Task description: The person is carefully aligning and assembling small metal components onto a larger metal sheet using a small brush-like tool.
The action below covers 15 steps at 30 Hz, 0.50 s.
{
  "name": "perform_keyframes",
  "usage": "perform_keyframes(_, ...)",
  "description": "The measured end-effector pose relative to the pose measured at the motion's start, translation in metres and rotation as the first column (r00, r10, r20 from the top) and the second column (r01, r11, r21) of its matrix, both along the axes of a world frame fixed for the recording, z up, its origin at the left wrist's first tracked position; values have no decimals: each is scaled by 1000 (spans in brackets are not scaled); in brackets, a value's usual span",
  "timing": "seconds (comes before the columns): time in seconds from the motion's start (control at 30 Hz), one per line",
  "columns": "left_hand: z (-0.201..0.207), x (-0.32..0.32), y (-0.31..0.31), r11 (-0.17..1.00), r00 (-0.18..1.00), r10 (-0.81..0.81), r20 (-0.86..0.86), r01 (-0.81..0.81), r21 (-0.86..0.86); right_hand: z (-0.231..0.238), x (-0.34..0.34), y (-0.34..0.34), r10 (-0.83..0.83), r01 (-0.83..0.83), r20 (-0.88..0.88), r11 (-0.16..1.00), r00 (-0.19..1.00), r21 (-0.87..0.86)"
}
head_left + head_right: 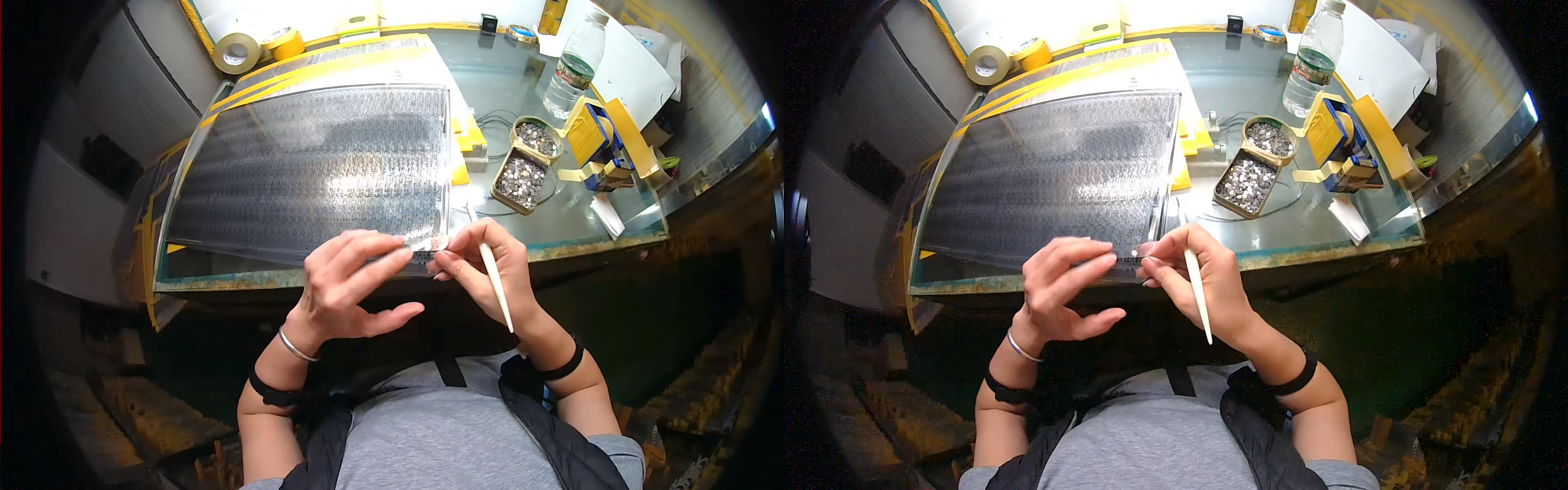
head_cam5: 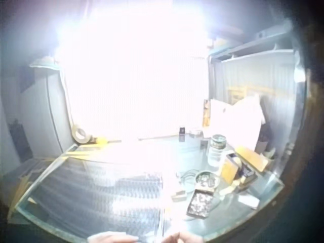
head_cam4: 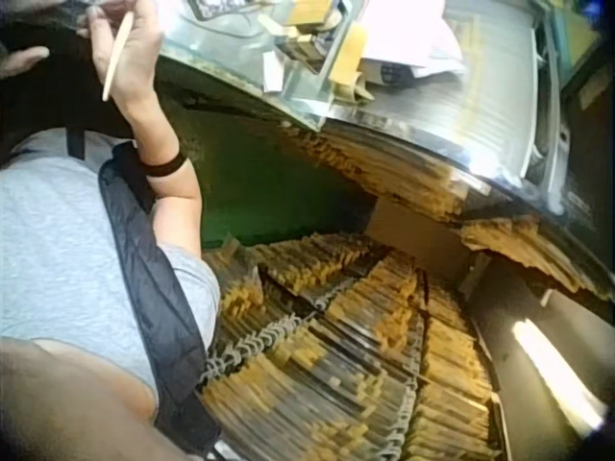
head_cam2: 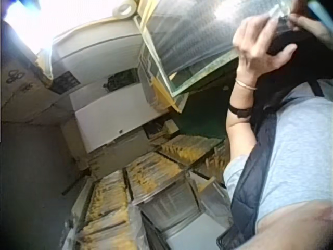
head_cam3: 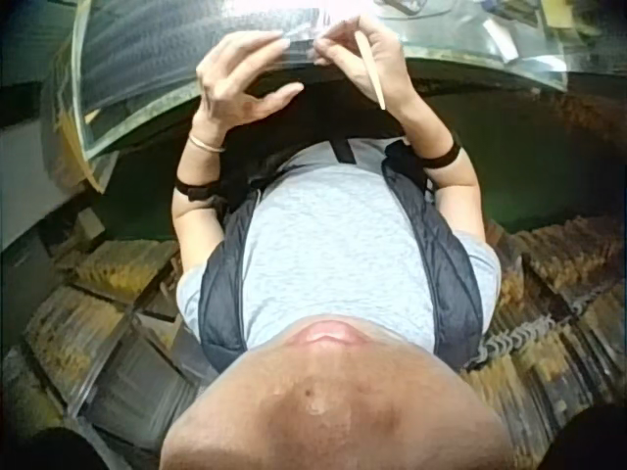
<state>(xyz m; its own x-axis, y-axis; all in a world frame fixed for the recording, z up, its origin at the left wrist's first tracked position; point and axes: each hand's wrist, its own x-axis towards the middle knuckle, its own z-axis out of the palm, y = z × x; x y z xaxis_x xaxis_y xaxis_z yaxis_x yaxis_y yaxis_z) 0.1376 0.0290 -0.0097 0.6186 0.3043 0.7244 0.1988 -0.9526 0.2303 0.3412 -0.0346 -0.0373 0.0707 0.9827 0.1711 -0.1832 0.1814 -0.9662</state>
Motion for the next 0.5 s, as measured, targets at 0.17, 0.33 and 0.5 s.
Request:
perform_keyframes(0.17, 1, 13, 9, 971, 968, 206, -141, -220, -90, -11, 0, 4, -20, 15, 58, 996, 998, 86)
perform_keyframes(0.33, 2, 9, 17, 951, 955, 266, -133, -283, -124, -8, -3, 4, -34, 34, 8, 997, 999, 67)
perform_keyframes(0.5, 16, -40, 49, 858, 881, 472, 32, -451, -248, -2, -2, 6, 53, -52, -30, 998, 998, 42)
